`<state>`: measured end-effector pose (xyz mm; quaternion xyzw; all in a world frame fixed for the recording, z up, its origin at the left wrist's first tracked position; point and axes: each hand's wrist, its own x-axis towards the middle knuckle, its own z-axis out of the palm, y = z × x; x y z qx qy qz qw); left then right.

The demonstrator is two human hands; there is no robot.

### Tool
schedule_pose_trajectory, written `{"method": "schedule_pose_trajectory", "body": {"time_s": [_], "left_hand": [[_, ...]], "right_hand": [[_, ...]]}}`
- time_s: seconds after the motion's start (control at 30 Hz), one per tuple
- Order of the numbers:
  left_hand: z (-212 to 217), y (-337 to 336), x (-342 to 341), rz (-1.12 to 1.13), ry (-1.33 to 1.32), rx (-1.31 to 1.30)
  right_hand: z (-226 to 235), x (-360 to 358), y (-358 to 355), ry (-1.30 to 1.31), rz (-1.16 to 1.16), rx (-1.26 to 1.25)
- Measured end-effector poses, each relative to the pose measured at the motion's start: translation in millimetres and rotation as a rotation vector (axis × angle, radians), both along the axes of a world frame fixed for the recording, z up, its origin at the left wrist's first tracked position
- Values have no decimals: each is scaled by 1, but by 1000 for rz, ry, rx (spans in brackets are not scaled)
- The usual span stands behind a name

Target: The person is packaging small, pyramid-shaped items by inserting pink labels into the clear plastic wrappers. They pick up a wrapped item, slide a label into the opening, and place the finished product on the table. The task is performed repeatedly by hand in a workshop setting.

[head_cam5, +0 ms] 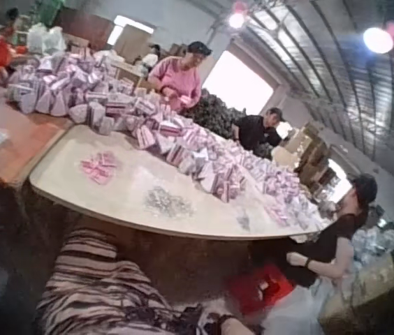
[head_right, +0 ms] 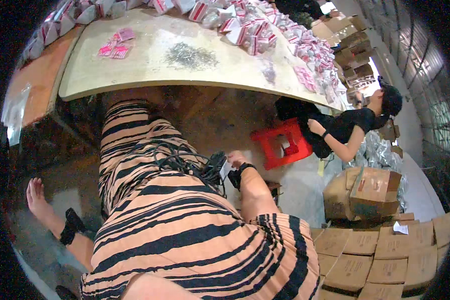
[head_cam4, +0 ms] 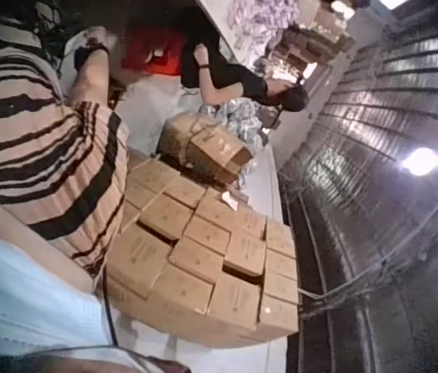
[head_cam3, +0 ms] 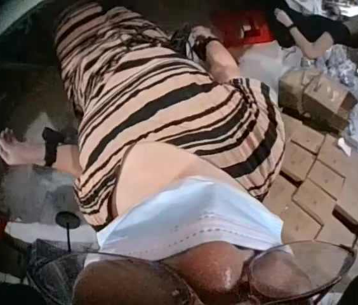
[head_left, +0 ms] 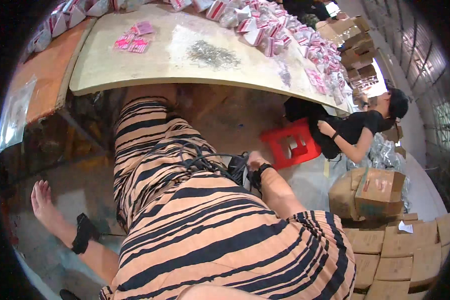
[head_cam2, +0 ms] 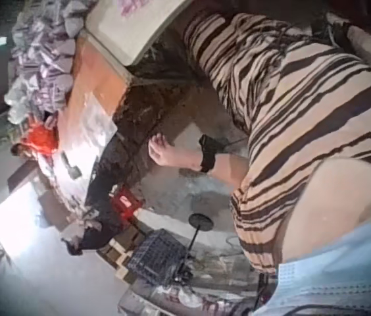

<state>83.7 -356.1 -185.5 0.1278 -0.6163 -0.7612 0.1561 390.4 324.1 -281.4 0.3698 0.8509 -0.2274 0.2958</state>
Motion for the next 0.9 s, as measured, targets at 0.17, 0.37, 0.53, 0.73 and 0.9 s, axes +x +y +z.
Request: {"method": "schedule_pose_trajectory", "body": {"time_s": [0.17, 0.37, 0.53, 0.73, 0.9], "left_hand": [[9, 11, -12, -24, -10, -15], [-4, 11, -33, -79, -63, -21], [-16, 23, -44, -107, -94, -15], [-16, 31, -38, -77, -170, -55], [-21, 29, -39, -62, -209, -77]], "right_hand": [[51, -27, -27, 60, -166, -14], [143, -48, 10, -166, -269, 349], [188, -61, 75, -224, -390, 498], [214, -96, 109, -209, -481, 404], [182, -81, 102, -285, -463, 239]]}}
